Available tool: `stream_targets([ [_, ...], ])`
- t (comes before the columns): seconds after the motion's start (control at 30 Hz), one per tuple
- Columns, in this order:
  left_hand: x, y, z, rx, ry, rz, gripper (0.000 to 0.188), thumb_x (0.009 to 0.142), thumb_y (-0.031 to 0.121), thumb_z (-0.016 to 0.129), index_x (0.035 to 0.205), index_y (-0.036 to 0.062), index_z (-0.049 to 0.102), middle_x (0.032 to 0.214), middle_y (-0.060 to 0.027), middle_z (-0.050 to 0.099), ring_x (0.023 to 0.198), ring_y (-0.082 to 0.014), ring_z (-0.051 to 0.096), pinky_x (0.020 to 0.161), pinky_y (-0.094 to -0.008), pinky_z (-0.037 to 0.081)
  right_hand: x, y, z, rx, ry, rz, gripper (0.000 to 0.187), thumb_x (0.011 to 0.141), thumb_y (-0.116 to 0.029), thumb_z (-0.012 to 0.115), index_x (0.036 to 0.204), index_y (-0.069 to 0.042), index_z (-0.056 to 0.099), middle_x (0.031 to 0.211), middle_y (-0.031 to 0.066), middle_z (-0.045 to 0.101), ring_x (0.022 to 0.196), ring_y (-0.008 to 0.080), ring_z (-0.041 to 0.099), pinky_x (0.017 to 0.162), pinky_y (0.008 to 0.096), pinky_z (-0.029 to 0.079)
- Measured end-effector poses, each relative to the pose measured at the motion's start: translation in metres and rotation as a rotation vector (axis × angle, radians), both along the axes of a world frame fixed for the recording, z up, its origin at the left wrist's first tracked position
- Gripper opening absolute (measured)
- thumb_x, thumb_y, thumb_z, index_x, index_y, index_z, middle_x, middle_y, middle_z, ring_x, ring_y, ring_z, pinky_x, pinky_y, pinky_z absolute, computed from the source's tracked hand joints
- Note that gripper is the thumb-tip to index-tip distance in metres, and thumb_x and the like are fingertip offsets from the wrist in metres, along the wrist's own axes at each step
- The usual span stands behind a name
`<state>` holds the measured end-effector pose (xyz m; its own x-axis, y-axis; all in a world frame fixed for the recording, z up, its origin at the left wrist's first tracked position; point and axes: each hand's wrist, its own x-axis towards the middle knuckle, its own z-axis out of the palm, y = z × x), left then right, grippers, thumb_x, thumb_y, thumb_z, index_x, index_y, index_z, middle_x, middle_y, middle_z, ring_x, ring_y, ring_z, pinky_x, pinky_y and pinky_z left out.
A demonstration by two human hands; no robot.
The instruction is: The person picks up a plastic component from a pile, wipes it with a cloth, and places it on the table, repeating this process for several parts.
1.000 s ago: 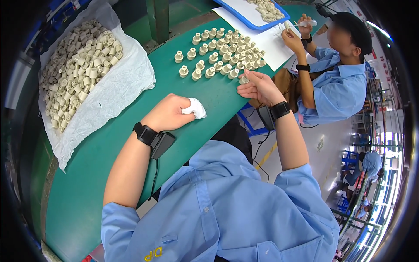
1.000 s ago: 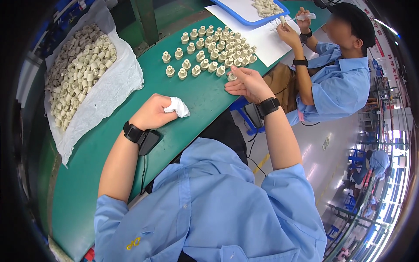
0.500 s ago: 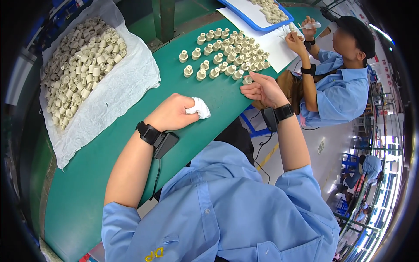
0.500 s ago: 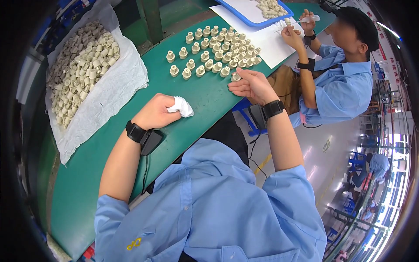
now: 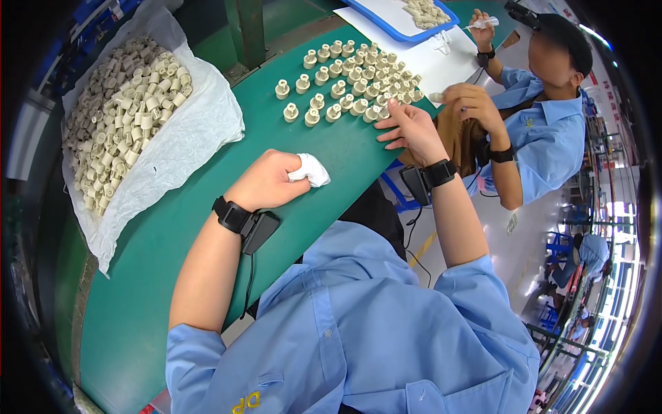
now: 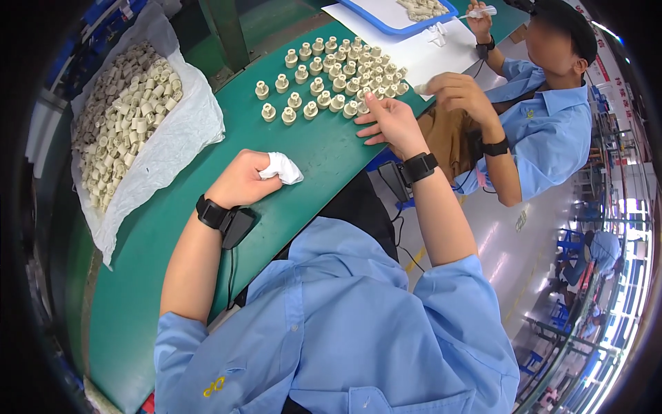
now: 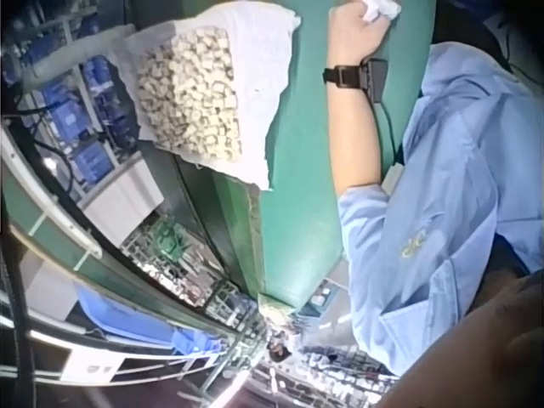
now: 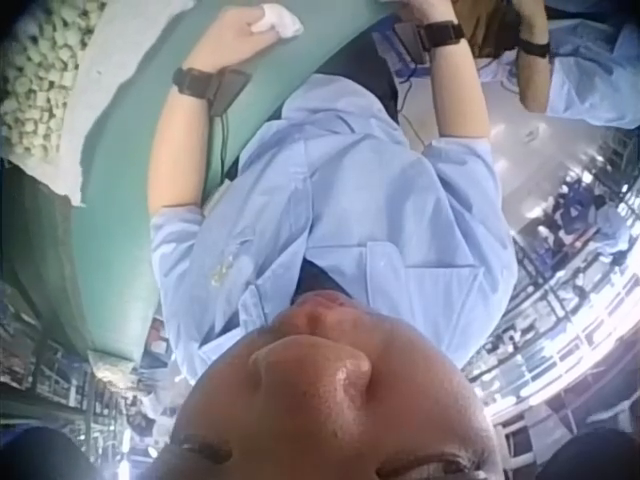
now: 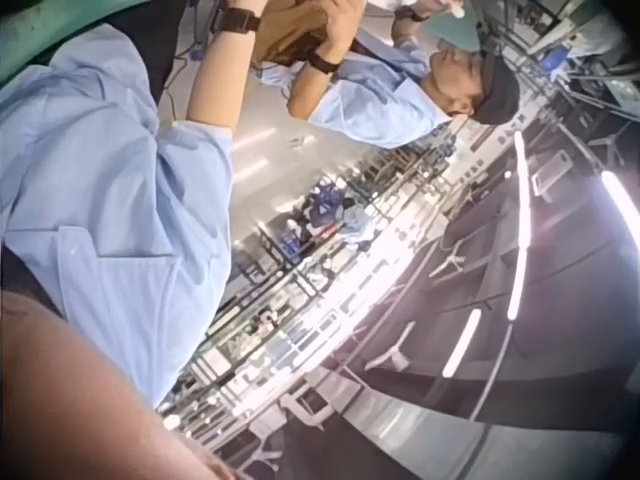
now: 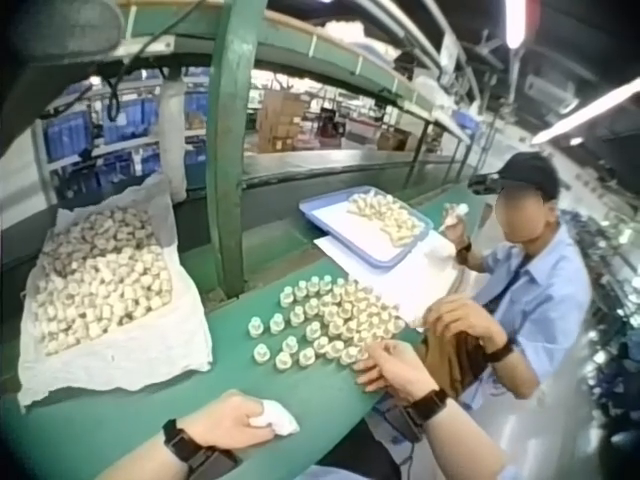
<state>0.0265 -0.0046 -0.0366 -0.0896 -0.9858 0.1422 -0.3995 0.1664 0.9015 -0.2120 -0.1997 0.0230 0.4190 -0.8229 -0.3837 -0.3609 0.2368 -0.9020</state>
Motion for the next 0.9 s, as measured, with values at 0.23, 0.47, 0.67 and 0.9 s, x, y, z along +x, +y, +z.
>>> stream_targets([
  [0.23,-0.006,0.002,0.015,0.029,0.076,0.013,0.015,0.079,0.012,0.067,0.078,-0.0025,0.065,0.065,-0.0151,0.06,0.055,-0.0191,0.056,0.053,-0.0337,0.043,-0.029,0.026,-0.012,-0.111,-0.034,-0.061,0.044,0.1,-0.043,0.059,0.109,0.0,0.055,0.078,0.0127,0.068,0.057,0.0183,0.068,0.05,0.027,0.056],
  [0.47,0.0,0.003,0.012,0.092,-0.035,-0.037,0.017,0.08,0.008,0.065,0.093,0.0003,0.073,0.077,-0.0147,0.07,0.065,-0.0195,0.065,0.06,-0.032,0.05,-0.071,-0.008,-0.022,-0.057,-0.183,-0.233,0.037,0.1,-0.036,0.058,0.112,-0.001,0.053,0.07,0.0101,0.064,0.054,0.0196,0.067,0.048,0.0283,0.056],
  [0.67,-0.004,0.002,0.024,0.05,0.105,-0.038,0.021,0.08,0.009,0.065,0.098,0.0017,0.074,0.082,-0.0154,0.072,0.069,-0.0207,0.068,0.064,-0.0319,0.052,-0.071,-0.061,-0.012,-0.015,-0.189,-0.258,0.047,0.1,-0.036,0.059,0.126,0.001,0.046,0.076,0.0136,0.067,0.059,0.0218,0.07,0.052,0.0299,0.06],
  [0.9,-0.003,0.003,0.023,0.081,0.032,-0.036,0.018,0.08,0.009,0.065,0.094,0.0012,0.073,0.079,-0.0163,0.07,0.067,-0.0222,0.067,0.062,-0.0332,0.051,-0.06,-0.081,-0.019,0.171,-0.266,-0.222,0.064,0.1,-0.041,0.059,0.138,0.004,0.035,0.09,0.0212,0.072,0.071,0.025,0.073,0.063,0.0307,0.063],
])
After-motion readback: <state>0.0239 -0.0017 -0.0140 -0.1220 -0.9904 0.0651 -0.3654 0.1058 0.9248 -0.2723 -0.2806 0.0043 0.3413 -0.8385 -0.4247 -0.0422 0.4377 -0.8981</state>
